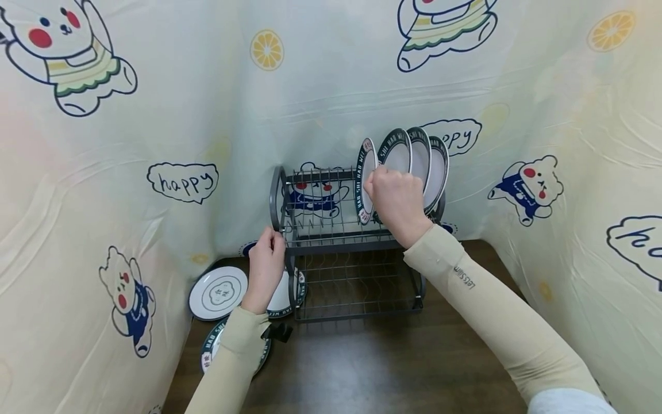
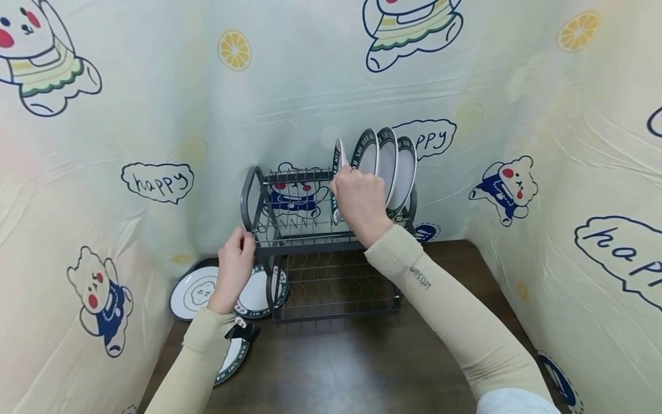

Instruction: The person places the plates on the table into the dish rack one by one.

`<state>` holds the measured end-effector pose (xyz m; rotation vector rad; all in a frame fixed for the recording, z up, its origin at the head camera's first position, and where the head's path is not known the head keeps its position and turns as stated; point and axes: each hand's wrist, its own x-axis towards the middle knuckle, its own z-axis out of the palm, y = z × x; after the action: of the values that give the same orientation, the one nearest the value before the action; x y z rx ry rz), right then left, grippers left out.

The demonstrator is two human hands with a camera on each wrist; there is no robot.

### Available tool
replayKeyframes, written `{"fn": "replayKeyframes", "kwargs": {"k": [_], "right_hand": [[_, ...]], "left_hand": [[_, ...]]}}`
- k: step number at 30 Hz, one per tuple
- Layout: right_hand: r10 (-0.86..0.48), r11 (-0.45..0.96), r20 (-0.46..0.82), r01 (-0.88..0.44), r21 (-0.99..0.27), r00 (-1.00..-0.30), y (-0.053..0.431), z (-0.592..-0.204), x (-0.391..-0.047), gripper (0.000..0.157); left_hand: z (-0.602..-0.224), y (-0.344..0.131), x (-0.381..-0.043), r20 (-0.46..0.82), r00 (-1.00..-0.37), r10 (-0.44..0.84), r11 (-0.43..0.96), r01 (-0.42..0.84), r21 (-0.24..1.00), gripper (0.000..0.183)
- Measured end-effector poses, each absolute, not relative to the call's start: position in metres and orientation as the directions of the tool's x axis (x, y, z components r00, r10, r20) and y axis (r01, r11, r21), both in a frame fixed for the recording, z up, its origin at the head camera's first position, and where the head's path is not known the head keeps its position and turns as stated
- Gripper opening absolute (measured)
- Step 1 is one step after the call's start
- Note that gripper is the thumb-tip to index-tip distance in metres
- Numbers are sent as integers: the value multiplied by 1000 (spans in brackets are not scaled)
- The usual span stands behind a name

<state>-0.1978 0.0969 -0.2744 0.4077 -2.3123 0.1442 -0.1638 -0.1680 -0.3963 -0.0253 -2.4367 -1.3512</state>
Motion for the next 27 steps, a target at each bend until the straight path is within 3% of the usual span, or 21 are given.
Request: {"fn": "replayKeyframes", "kwargs": {"k": [16,27], "right_hand": [[-195,957,553,-281,-74,-810,101,-261,-186,41],[-198,956,443,-273,-111,-874,103,-256,-181,28]], "left_hand": [[-394,-166,-165,320,-932,-168,551,181,815,25],[-394,-166,-164,305,-938,-167,552,167,817,25]]}}
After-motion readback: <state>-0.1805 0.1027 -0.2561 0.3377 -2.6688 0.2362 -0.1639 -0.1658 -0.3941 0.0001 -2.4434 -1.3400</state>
